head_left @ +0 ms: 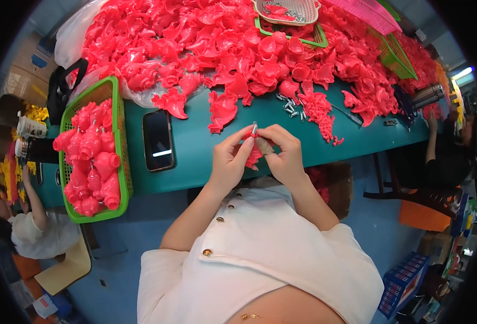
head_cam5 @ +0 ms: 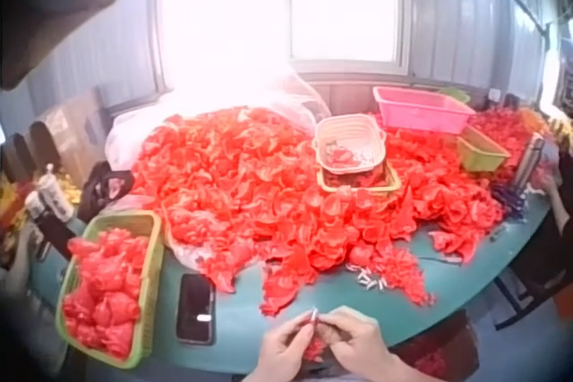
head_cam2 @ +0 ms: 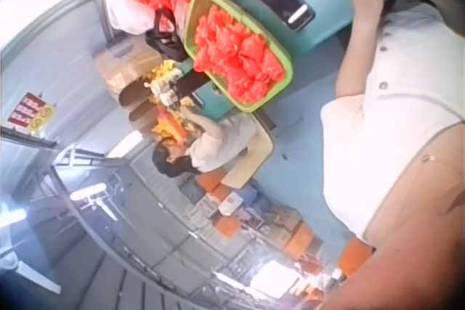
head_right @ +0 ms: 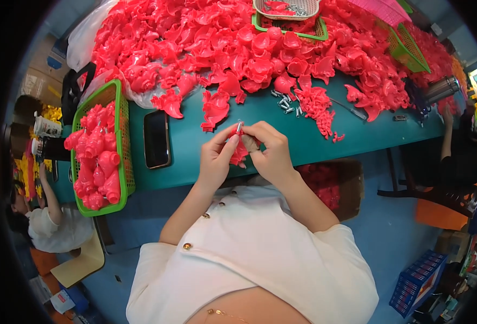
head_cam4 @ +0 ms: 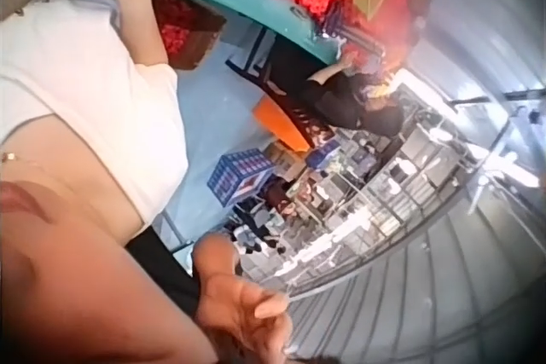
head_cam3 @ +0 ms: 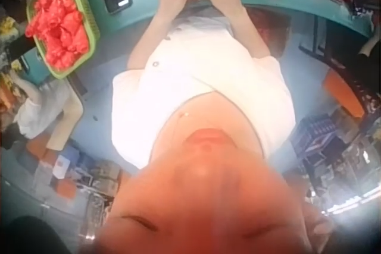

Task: Assembling small pink plastic toy components at a factory workbench.

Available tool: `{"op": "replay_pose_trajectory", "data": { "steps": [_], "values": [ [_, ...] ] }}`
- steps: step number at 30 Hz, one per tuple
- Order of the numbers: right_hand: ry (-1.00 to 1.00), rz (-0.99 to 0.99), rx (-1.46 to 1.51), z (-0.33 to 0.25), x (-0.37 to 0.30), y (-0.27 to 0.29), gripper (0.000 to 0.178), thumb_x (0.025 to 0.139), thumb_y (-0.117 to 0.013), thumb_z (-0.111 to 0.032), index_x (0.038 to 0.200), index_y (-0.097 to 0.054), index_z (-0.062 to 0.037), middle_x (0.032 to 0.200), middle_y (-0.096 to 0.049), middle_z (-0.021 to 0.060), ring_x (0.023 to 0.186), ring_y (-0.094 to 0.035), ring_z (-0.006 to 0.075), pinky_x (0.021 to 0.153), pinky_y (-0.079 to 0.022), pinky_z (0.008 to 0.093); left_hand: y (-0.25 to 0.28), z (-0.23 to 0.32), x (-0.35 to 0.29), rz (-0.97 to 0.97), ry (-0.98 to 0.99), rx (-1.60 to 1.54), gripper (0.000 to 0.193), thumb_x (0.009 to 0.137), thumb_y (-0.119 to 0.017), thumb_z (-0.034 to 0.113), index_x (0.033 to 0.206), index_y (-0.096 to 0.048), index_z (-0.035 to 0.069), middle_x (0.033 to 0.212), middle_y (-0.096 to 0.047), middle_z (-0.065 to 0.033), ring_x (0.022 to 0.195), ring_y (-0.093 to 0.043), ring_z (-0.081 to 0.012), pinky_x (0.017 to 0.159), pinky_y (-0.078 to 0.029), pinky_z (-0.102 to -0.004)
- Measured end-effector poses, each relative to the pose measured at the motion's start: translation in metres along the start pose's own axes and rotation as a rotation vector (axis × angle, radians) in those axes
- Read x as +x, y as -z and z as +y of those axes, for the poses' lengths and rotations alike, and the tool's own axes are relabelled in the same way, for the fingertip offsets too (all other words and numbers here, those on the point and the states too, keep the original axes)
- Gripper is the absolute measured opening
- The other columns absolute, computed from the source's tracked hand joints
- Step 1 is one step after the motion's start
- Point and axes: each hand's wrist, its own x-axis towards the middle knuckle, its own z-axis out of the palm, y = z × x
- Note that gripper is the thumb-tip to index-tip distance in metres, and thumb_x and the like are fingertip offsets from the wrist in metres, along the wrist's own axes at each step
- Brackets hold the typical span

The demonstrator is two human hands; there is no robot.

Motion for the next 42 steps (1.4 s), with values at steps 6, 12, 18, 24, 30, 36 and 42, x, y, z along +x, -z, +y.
{"op": "replay_pose_trajectory", "data": {
  "steps": [6, 12, 18, 24, 30, 36, 42],
  "values": [
    [0.038, -0.029, 0.01, -0.007, -0.005, -0.002, 0.014, 0.079, -0.065, -0.002, 0.093, -0.063, 0.0017, 0.074, -0.057, 0.0079, 0.061, -0.051, 0.0147, 0.053, -0.04, 0.0251, 0.003, 0.003, -0.007, 0.022, -0.03, -0.028, 0.028, 0.094, -0.048, 0.013, 0.115, -0.058, -0.001, 0.08, -0.062, -0.0052, 0.058, -0.056, -0.007, 0.046, -0.048, -0.0212],
    [0.055, 0.01, -0.008, -0.007, -0.002, -0.004, 0.014, 0.08, -0.065, -0.002, 0.093, -0.063, 0.0019, 0.073, -0.057, 0.0079, 0.061, -0.051, 0.0152, 0.052, -0.04, 0.0253, 0.003, -0.001, -0.003, 0.029, -0.043, -0.042, 0.027, 0.093, -0.049, 0.014, 0.115, -0.058, 0.0, 0.079, -0.061, -0.0037, 0.059, -0.056, -0.0055, 0.047, -0.048, -0.0195],
    [0.029, -0.017, 0.012, -0.001, -0.004, 0.001, 0.014, 0.08, -0.065, -0.001, 0.093, -0.063, 0.0018, 0.072, -0.056, 0.0078, 0.061, -0.051, 0.0153, 0.052, -0.04, 0.0256, 0.0, -0.003, -0.003, 0.039, 0.005, -0.044, 0.028, 0.093, -0.05, 0.015, 0.116, -0.058, 0.001, 0.083, -0.062, -0.0045, 0.062, -0.057, -0.0062, 0.05, -0.05, -0.0204],
    [-0.053, -0.089, 0.047, 0.009, -0.008, 0.007, 0.017, 0.078, -0.066, -0.001, 0.094, -0.064, 0.0003, 0.077, -0.058, 0.0076, 0.067, -0.054, 0.0158, 0.056, -0.041, 0.0256, 0.002, 0.005, -0.002, -0.131, 0.34, -0.393, 0.042, 0.095, -0.045, 0.025, 0.131, -0.041, 0.003, 0.094, -0.059, -0.0074, 0.073, -0.06, -0.0126, 0.056, -0.054, -0.0274],
    [-0.162, 0.034, 0.053, 0.023, 0.003, 0.033, 0.016, 0.08, -0.066, -0.007, 0.095, -0.064, -0.0018, 0.092, -0.059, 0.005, 0.088, -0.054, 0.0146, 0.074, -0.042, 0.0246, 0.009, 0.002, 0.0, -0.097, 0.377, -0.38, 0.04, 0.097, -0.039, 0.034, 0.121, -0.044, 0.002, 0.094, -0.058, -0.0098, 0.071, -0.06, -0.015, 0.057, -0.055, -0.0304],
    [-0.102, 0.423, -0.498, 0.065, 0.007, 0.1, 0.01, 0.08, -0.068, -0.01, 0.087, -0.066, -0.0035, 0.085, -0.06, 0.0053, 0.081, -0.054, 0.017, 0.069, -0.042, 0.0263, 0.021, 0.009, 0.001, 0.028, 0.422, -0.447, 0.038, 0.097, -0.037, 0.034, 0.116, -0.047, 0.003, 0.097, -0.059, -0.0126, 0.072, -0.061, -0.0173, 0.057, -0.055, -0.0313],
    [0.015, 0.117, -0.705, 0.059, 0.014, 0.113, 0.015, 0.072, -0.071, -0.011, 0.086, -0.067, -0.008, 0.09, -0.058, 0.0035, 0.092, -0.05, 0.0222, 0.081, -0.037, 0.0332, 0.021, 0.006, 0.012, -0.016, 0.461, -0.531, 0.041, 0.097, -0.035, 0.038, 0.115, -0.048, 0.004, 0.104, -0.059, -0.0136, 0.075, -0.062, -0.0189, 0.063, -0.055, -0.0337]
  ]
}}
